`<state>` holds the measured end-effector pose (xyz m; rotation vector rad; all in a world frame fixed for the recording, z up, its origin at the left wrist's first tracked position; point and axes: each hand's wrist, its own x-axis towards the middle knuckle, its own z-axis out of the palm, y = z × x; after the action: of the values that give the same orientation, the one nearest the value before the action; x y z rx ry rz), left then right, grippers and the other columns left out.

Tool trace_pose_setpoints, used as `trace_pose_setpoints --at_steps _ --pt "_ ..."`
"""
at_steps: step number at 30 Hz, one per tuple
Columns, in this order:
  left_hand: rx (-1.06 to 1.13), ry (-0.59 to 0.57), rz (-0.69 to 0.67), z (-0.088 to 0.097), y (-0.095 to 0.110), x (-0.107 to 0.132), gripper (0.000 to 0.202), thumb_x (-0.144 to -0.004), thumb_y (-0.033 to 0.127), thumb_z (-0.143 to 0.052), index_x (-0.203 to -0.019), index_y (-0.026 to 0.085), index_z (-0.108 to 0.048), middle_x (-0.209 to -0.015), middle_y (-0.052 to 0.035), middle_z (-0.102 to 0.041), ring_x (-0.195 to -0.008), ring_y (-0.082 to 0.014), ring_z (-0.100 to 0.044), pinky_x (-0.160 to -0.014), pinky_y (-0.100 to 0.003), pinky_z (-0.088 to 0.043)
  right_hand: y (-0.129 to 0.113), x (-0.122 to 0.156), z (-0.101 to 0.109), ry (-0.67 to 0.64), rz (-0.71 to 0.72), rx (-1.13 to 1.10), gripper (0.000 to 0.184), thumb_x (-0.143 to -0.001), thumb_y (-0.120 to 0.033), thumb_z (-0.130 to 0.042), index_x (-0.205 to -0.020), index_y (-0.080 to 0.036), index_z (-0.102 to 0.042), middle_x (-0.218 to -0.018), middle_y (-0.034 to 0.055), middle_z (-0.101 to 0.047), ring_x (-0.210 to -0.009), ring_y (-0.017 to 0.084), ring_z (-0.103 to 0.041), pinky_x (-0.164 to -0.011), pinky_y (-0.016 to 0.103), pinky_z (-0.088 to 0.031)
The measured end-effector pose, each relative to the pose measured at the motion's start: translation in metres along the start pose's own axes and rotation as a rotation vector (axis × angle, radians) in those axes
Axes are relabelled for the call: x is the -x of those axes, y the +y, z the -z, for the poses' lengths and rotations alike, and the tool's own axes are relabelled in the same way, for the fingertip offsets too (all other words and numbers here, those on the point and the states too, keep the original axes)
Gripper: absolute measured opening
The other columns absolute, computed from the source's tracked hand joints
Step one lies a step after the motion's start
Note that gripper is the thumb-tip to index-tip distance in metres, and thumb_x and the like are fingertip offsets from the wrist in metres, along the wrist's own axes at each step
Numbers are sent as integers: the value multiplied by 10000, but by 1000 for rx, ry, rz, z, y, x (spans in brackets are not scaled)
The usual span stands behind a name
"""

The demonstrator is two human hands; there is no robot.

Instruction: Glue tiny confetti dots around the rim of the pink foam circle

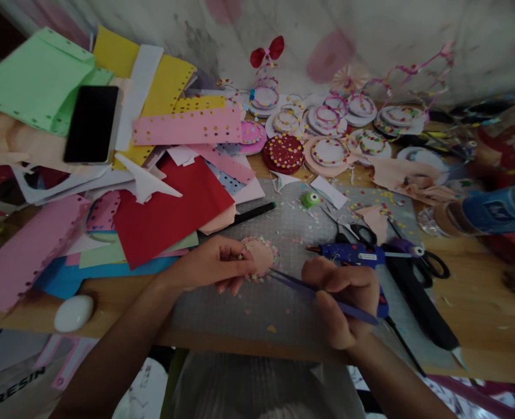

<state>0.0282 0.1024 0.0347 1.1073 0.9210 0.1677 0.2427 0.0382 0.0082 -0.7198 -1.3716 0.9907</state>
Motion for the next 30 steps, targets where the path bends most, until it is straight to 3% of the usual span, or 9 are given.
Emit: trace_pose_setpoints --at_steps 4,7,10,13,30 --pt "29 -15 5 1 -3 0 278 -890 373 -550 -729 148 -578 -486 36 -591 -338 -40 -413 -340 -139 -287 3 6 3 178 -88 -18 165 -933 -250 -515 -1089 -242 -567 -841 42 -580 -671 186 -551 -607 352 -440" --pt "25 -48 4 1 -4 -1 258 -878 374 -570 -759 146 -591 -497 38 -596 -345 -42 -422 -340 -140 -290 2 4 4 182 -188 -22 165 -948 -271 -496 -1052 -228 -616 -962 63 -594 -716 179 -565 -641 353 -462" --pt "19 -67 9 2 -5 -1 224 -823 366 -643 -801 145 -613 -486 49 -579 -368 -53 -450 -347 -141 -311 0 -2 5 149 -289 -26 58 -914 -216 -563 -954 -227 -603 -850 22 -586 -686 153 -555 -607 298 -450" --pt "31 -64 19 1 -4 -1 213 -772 339 -697 -814 144 -622 -471 57 -561 -396 -67 -486 -363 -144 -338 -3 -6 4 142 -358 -46 97 -874 -160 -609 -893 -234 -548 -746 -11 -572 -638 137 -545 -549 254 -417" --pt "91 -60 11 1 -1 1 164 -764 289 -699 -804 148 -628 -463 63 -558 -379 -52 -455 -351 -134 -304 -5 -4 -1 30 -390 -90 136 -880 -130 -568 -870 -236 -483 -708 -24 -565 -588 111 -490 -512 215 -376"
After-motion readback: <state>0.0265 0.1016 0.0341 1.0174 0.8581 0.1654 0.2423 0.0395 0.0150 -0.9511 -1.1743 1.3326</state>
